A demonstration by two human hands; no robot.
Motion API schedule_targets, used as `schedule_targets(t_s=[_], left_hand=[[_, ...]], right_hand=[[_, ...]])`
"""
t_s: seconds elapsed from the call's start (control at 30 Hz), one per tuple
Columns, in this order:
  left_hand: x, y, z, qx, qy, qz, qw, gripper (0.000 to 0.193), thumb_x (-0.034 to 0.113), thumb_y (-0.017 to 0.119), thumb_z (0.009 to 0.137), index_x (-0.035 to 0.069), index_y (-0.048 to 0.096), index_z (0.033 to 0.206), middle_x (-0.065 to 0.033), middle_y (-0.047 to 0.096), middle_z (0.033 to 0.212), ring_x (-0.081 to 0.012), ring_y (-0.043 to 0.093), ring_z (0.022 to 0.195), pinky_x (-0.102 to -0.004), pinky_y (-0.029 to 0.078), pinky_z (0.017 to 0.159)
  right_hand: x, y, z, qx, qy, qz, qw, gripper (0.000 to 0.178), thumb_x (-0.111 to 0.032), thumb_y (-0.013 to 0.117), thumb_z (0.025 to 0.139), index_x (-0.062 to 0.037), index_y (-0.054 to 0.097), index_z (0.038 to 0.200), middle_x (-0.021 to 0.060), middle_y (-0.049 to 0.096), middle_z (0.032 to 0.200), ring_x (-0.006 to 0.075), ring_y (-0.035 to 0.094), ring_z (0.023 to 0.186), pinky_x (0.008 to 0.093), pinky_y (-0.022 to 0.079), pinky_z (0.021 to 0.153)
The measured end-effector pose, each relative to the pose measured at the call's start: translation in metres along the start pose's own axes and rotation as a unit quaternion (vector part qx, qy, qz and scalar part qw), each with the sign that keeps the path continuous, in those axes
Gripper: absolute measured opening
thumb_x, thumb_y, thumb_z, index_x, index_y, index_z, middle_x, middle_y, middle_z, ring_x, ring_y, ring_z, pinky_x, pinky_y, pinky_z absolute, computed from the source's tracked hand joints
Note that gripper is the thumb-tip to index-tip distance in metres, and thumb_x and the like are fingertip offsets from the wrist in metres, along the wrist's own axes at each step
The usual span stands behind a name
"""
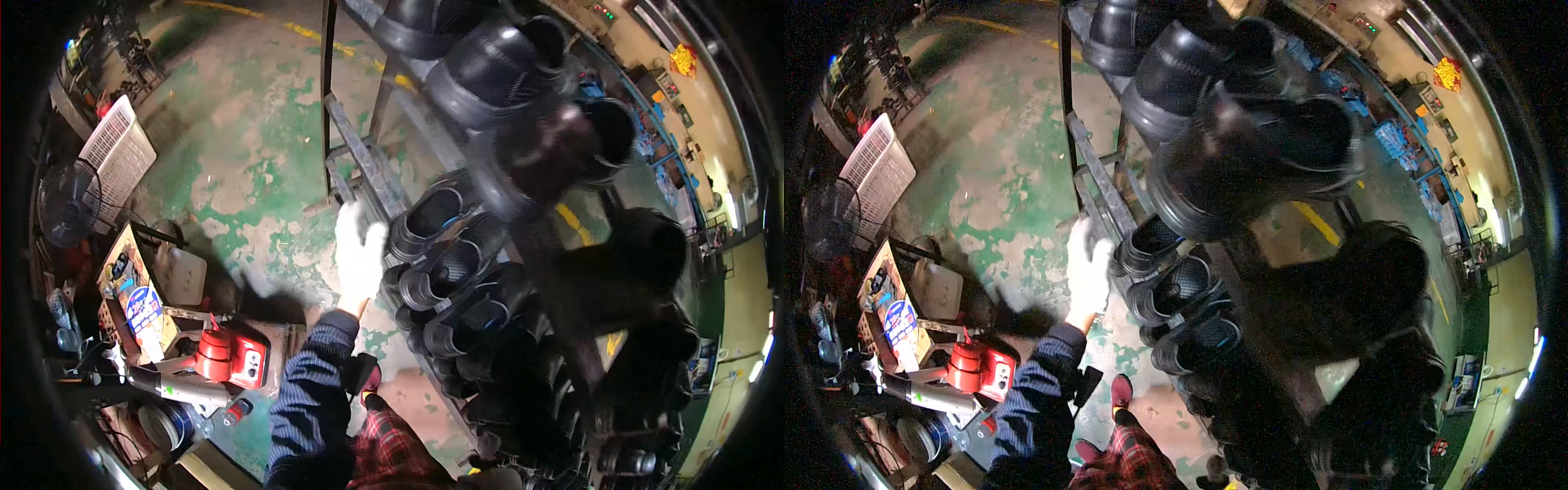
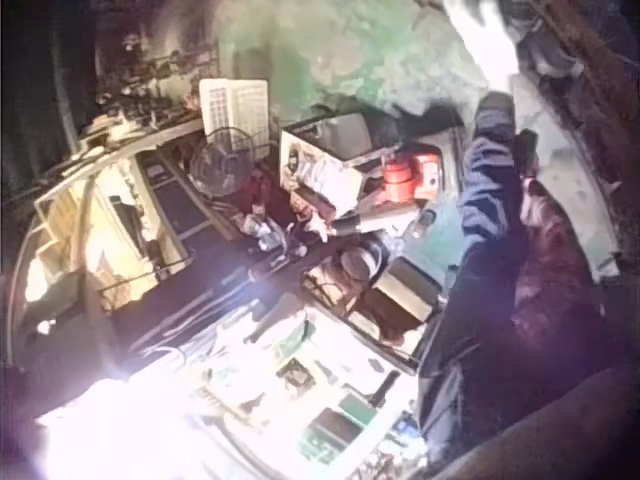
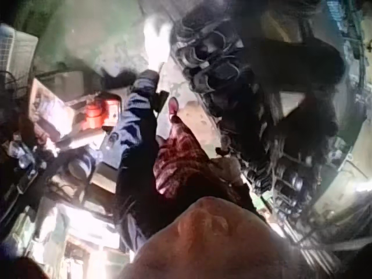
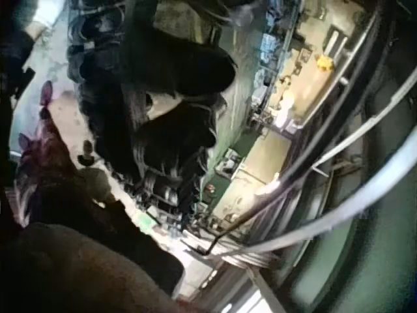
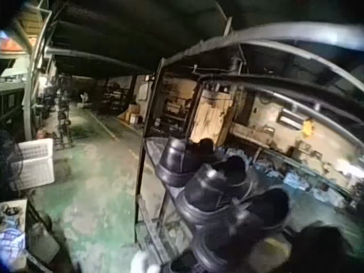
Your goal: Applying glue or adhesive to the sole and edges of black shoes using a brush-tipped applicator.
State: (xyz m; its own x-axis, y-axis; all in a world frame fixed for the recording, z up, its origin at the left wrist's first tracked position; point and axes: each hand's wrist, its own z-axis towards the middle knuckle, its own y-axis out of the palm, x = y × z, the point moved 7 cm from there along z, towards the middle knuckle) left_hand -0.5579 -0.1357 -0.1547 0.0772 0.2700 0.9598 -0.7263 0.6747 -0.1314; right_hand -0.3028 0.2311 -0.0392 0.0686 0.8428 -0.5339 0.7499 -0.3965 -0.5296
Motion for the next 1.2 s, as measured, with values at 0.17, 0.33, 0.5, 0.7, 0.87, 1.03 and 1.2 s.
schedule_targets(t_s=[0.17,0.33,0.5,0.7,0.87,1.03,1.2], left_hand=[[-0.178,0.016,-0.03,-0.076,-0.307,0.229,0.921,0.086,0.055,0.067,0.089,-0.004,0.044,0.148,-0.0288,0.038,0.156,-0.0428,0.04,0.143,-0.0476,0.031,0.119],[-0.298,0.082,-0.04,-0.037,-0.454,-0.029,0.89,0.096,0.056,0.07,0.084,-0.007,0.039,0.15,-0.0321,0.048,0.148,-0.0411,0.047,0.139,-0.0439,0.036,0.115],[-0.33,0.106,-0.072,0.005,-0.477,-0.189,0.858,0.099,0.031,0.066,0.083,-0.004,0.014,0.159,-0.027,0.039,0.155,-0.0378,0.043,0.14,-0.0393,0.034,0.115],[-0.33,0.032,-0.18,0.132,-0.466,-0.426,0.764,0.036,0.016,0.061,0.083,0.004,0.061,0.118,-0.0115,0.065,0.114,-0.0277,0.063,0.099,-0.0448,0.055,0.087],[-0.261,-0.165,-0.328,0.081,-0.426,-0.11,0.894,0.048,0.012,0.062,0.081,0.006,0.06,0.128,-0.0113,0.065,0.127,-0.0301,0.063,0.112,-0.0498,0.052,0.1],[-0.095,-0.322,-0.439,0.058,-0.506,-0.23,0.83,0.071,0.012,0.063,0.076,0.009,0.048,0.146,-0.0091,0.057,0.143,-0.0294,0.055,0.131,-0.049,0.047,0.108],[0.057,-0.405,-0.483,0.084,-0.518,-0.332,0.784,0.097,0.01,0.067,0.068,0.012,0.03,0.158,-0.0104,0.05,0.148,-0.0286,0.052,0.134,-0.0465,0.045,0.111]], right_hand=[[0.022,0.009,0.038,-0.027,0.06,0.004,0.998,0.029,-0.036,0.071,0.087,-0.0088,0.076,0.098,0.0136,0.073,0.086,0.0359,0.07,0.079,0.0445,0.055,0.071],[0.053,0.027,0.072,-0.034,0.093,0.0,0.995,0.031,-0.037,0.068,0.088,-0.0091,0.076,0.098,0.0136,0.073,0.084,0.0354,0.07,0.078,0.0438,0.055,0.071],[0.078,0.047,0.081,-0.056,0.13,0.002,0.99,0.032,-0.039,0.066,0.089,-0.0094,0.075,0.097,0.0137,0.072,0.083,0.035,0.07,0.077,0.0431,0.055,0.07],[0.085,0.058,0.053,-0.07,0.137,0.003,0.988,0.035,-0.042,0.063,0.091,-0.0097,0.075,0.097,0.0137,0.071,0.081,0.0345,0.07,0.076,0.0423,0.054,0.07],[0.081,0.076,0.011,-0.106,0.121,-0.023,0.987,0.036,-0.043,0.061,0.092,-0.01,0.075,0.097,0.0137,0.071,0.079,0.034,0.07,0.075,0.0417,0.054,0.069],[0.065,0.085,-0.01,0.035,0.093,-0.031,0.995,0.034,-0.032,0.067,0.089,-0.0036,0.07,0.107,0.0202,0.069,0.084,0.0355,0.07,0.075,0.0427,0.053,0.069],[0.015,0.105,-0.015,0.126,-0.112,0.14,0.976,0.018,-0.008,0.062,0.095,-0.0014,0.067,0.111,0.0063,0.07,0.094,0.013,0.064,0.082,0.0299,0.054,0.077]])
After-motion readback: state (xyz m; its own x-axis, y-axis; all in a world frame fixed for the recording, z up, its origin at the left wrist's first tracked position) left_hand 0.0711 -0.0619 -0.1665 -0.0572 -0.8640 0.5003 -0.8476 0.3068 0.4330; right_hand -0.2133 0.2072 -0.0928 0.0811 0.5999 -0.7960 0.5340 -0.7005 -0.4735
